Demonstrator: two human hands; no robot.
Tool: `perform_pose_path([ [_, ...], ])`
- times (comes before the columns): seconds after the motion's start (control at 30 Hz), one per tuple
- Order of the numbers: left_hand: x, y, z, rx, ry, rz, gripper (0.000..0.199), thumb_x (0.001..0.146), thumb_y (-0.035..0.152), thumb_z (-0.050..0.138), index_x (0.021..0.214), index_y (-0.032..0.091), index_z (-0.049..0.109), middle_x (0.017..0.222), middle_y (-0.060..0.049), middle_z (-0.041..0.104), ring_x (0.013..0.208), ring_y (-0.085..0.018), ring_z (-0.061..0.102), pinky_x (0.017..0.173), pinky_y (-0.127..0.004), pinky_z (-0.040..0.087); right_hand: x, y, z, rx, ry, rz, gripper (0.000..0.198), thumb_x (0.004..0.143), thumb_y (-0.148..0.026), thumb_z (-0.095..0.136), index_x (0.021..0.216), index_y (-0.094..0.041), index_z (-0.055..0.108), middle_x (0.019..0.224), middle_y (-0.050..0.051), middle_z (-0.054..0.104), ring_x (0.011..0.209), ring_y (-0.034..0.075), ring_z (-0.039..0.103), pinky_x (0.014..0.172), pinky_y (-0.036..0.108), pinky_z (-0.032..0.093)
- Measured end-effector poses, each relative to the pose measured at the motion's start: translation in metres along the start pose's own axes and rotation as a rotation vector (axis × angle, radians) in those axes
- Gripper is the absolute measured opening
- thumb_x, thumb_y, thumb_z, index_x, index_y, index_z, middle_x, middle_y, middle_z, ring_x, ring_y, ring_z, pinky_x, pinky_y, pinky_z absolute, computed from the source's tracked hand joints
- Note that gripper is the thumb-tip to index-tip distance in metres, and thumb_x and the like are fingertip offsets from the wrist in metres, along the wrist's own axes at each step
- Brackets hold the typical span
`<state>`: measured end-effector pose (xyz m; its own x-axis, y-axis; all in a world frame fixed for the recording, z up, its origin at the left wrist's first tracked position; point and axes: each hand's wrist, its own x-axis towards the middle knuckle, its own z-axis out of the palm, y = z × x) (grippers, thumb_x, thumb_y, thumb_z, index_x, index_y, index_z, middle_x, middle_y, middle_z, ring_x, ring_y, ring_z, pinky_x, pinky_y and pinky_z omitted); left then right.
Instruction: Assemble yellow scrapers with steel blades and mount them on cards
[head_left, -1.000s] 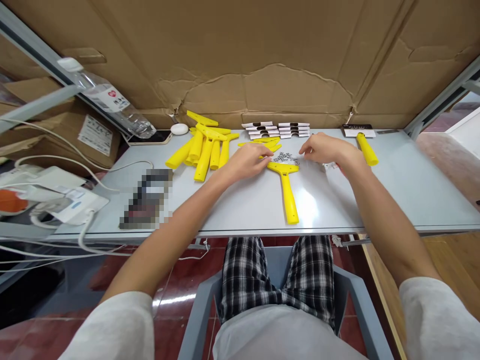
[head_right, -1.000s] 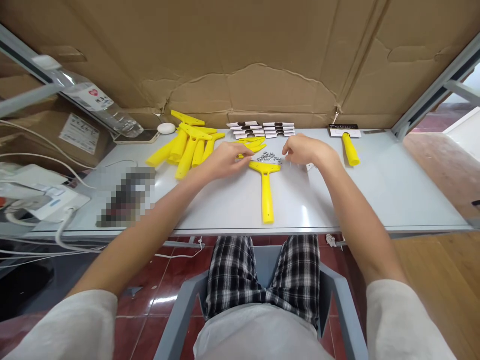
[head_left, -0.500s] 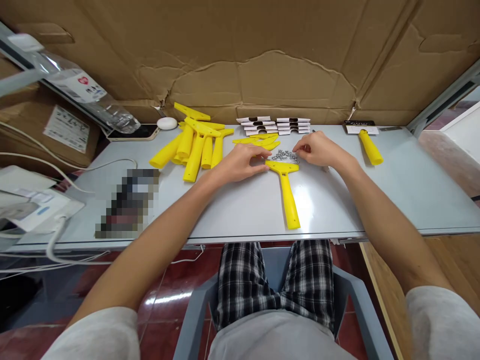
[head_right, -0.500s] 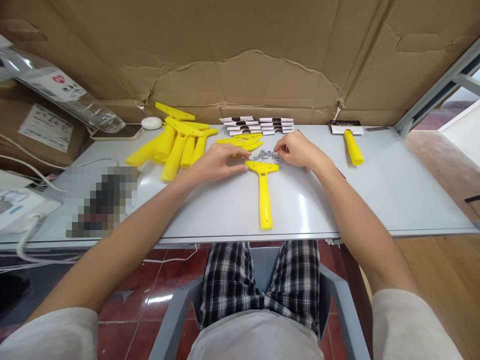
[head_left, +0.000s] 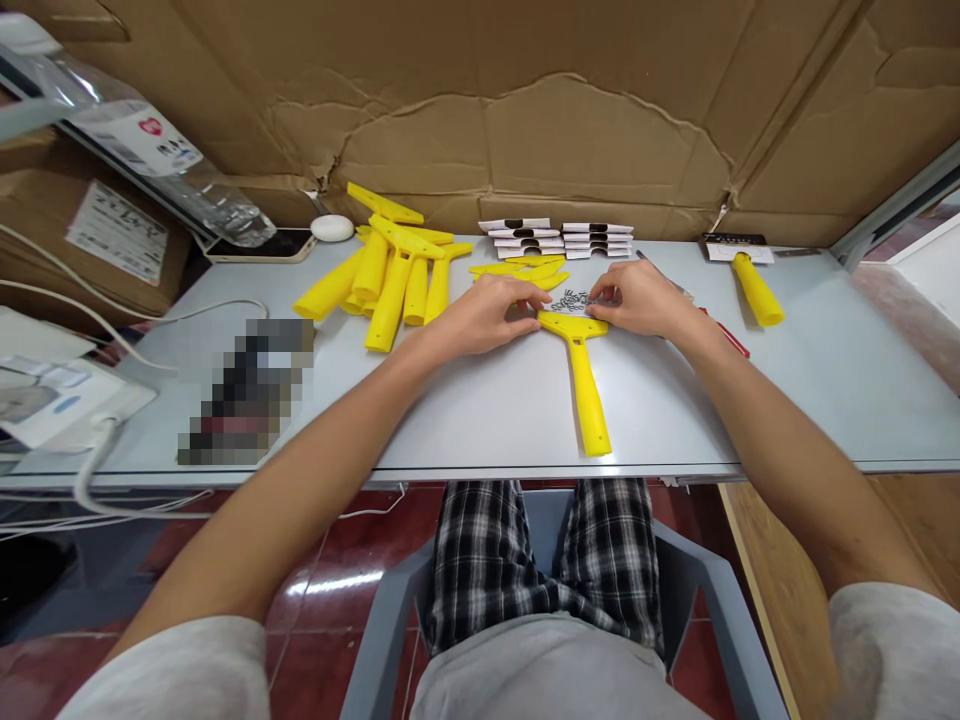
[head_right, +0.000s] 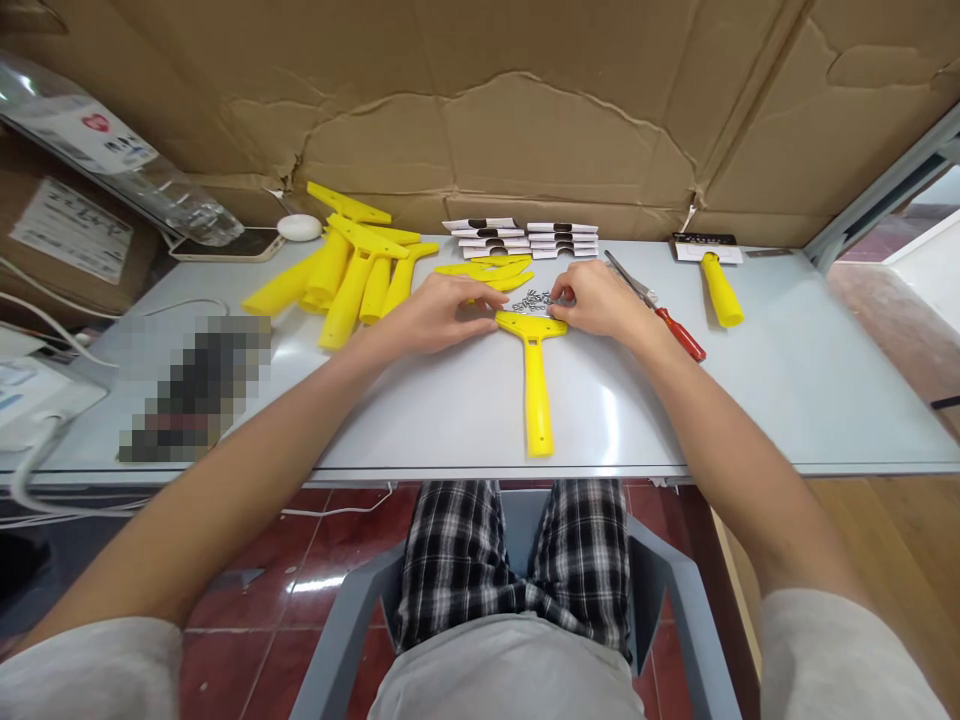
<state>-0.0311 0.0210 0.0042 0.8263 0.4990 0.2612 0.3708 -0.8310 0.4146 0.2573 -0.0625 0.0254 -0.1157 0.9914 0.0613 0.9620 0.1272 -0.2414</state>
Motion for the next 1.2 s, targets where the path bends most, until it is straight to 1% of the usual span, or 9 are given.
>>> perform_pose_path([
  [0.2,-0.0008,0.002,0.0008,-0.011,0.008,0.011,0.039,0.099,0.03,0.078,0.137,0.021,0.085,0.129,-0.009,0.09,0.11,-0.026,0.083,0.105,-0.041,0.064,-0.0005,-0.0013,0.0003,0.028,0.013,0.02,0.034,0.1,-0.039,0.077,0.121,-0.015,0.087,0.121,0.011,0.079,0.104,0.018,0.066,0.097,0.031,0.048],
  [0.3,-0.001,0.0031,0.0014,-0.015,0.004,0.01,0.039,0.099,0.028,0.078,0.137,0.021,0.085,0.13,-0.009,0.089,0.11,-0.025,0.083,0.104,-0.04,0.064,-0.0007,-0.0017,-0.0006,0.021,-0.003,0.012,0.034,0.102,-0.04,0.074,0.123,-0.016,0.088,0.122,0.012,0.078,0.106,0.019,0.066,0.101,0.032,0.049],
  [0.4,-0.0013,0.0048,0.0011,-0.019,-0.004,0.008,0.04,0.099,0.028,0.078,0.137,0.021,0.085,0.13,-0.01,0.089,0.11,-0.026,0.084,0.103,-0.041,0.065,-0.001,-0.0016,-0.0019,0.014,-0.023,-0.001,0.034,0.104,-0.036,0.07,0.125,-0.018,0.09,0.121,0.011,0.078,0.101,0.017,0.065,0.102,0.033,0.049],
  [0.53,-0.0015,0.0064,0.0009,-0.025,-0.007,0.004,0.039,0.099,0.029,0.079,0.136,0.021,0.086,0.129,-0.01,0.09,0.108,-0.026,0.084,0.104,-0.041,0.065,-0.0009,-0.0005,-0.0017,0.016,-0.017,-0.008,0.031,0.103,-0.03,0.068,0.12,-0.017,0.09,0.12,0.01,0.078,0.093,0.015,0.063,0.101,0.033,0.049],
  [0.73,-0.0019,0.0065,0.0021,-0.023,-0.012,0.013,0.039,0.098,0.028,0.08,0.137,0.022,0.086,0.128,-0.009,0.09,0.107,-0.025,0.084,0.104,-0.041,0.065,-0.0006,-0.0009,0.0004,0.028,-0.014,0.003,0.028,0.1,-0.025,0.068,0.116,-0.015,0.089,0.113,0.009,0.08,0.094,0.016,0.065,0.095,0.03,0.049],
  [0.87,-0.0021,0.0065,0.0016,-0.017,-0.019,0.046,0.038,0.1,0.03,0.078,0.136,0.022,0.087,0.127,-0.009,0.09,0.109,-0.027,0.084,0.106,-0.042,0.064,-0.0001,-0.0001,0.0012,0.039,-0.024,0.017,0.033,0.101,-0.027,0.068,0.125,-0.014,0.087,0.115,0.01,0.081,0.094,0.017,0.066,0.098,0.031,0.052],
  [1.03,-0.0022,0.007,0.001,-0.009,-0.023,0.047,0.036,0.1,0.03,0.078,0.134,0.023,0.088,0.125,-0.009,0.09,0.11,-0.027,0.083,0.106,-0.042,0.063,-0.0002,0.0008,0.0018,0.043,-0.015,0.011,0.037,0.102,-0.031,0.068,0.13,-0.015,0.087,0.125,0.012,0.08,0.103,0.02,0.07,0.112,0.038,0.055],
  [1.1,-0.0023,0.0073,0.0013,-0.015,-0.025,0.043,0.036,0.1,0.03,0.078,0.133,0.023,0.088,0.125,-0.009,0.09,0.109,-0.026,0.083,0.105,-0.042,0.064,-0.0007,-0.0004,0.0021,0.056,-0.003,0.0,0.041,0.102,-0.03,0.067,0.137,-0.016,0.085,0.129,0.012,0.08,0.108,0.021,0.072,0.116,0.039,0.055],
  [1.2,-0.0025,0.0077,0.002,-0.019,-0.027,0.042,0.035,0.1,0.03,0.077,0.133,0.023,0.087,0.125,-0.009,0.09,0.108,-0.027,0.083,0.104,-0.042,0.064,-0.0018,-0.0032,0.0025,0.083,0.016,-0.004,0.049,0.1,-0.026,0.066,0.147,-0.018,0.079,0.131,0.011,0.08,0.113,0.021,0.074,0.118,0.038,0.056],
])
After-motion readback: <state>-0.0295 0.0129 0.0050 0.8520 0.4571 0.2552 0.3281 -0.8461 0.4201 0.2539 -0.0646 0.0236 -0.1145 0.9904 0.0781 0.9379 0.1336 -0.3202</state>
